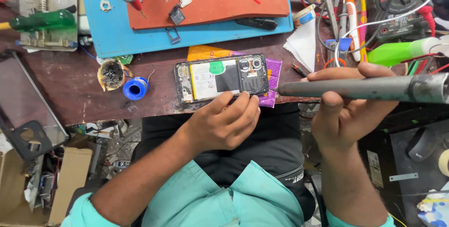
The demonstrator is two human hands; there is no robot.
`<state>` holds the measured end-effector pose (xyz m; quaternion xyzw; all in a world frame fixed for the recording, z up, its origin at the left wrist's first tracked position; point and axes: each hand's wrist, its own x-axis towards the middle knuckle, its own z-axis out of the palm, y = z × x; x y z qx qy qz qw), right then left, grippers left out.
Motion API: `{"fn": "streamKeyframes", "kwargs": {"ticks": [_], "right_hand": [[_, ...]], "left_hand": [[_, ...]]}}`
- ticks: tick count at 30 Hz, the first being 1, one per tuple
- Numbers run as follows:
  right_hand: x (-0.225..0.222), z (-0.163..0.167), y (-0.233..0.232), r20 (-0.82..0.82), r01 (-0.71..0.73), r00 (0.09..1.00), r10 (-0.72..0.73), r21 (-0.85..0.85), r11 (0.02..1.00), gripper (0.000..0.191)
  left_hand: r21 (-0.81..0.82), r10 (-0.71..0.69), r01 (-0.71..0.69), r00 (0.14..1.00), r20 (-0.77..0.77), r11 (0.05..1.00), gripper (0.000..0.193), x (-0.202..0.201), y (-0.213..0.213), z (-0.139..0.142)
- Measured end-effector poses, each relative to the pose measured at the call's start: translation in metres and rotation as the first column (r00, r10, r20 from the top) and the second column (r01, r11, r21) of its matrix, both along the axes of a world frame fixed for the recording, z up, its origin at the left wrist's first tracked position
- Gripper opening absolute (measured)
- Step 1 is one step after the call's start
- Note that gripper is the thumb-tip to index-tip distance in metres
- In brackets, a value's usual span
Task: The person works on a disassembled mobile phone, using a hot air gun to heat the camera module area and a small tool to adjust components. The person also handles a phone case and other small parts on the workbench.
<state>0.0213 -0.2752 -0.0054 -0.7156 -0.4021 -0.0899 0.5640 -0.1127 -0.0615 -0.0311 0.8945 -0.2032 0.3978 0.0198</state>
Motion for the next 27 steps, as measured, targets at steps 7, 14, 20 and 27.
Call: {"fn": "streamKeyframes", "kwargs": {"ticks": [7,14,20,27], "right_hand": [[0.0,-0.014,0.012,0.086,0.009,0.996,-0.003,-0.068,0.998,0.053],[0.003,-0.025,0.011,0.07,0.008,0.998,-0.001,-0.098,0.995,0.053],[0.006,-0.03,0.012,0.085,0.016,0.996,-0.006,-0.118,0.993,0.053],[0.005,-0.032,0.014,0.091,0.013,0.996,-0.001,-0.125,0.992,0.055]], "left_hand": [[0.097,0.049,-0.046,0.999,-0.023,0.994,0.013,0.003,0.009,-0.028],[0.077,0.062,-0.059,0.998,-0.032,0.995,0.013,0.008,0.01,-0.035],[0.09,0.064,-0.063,0.998,-0.012,0.994,0.013,0.011,0.012,-0.039],[0.078,0.084,-0.082,0.996,-0.031,0.994,0.015,0.011,0.011,-0.042]]}}
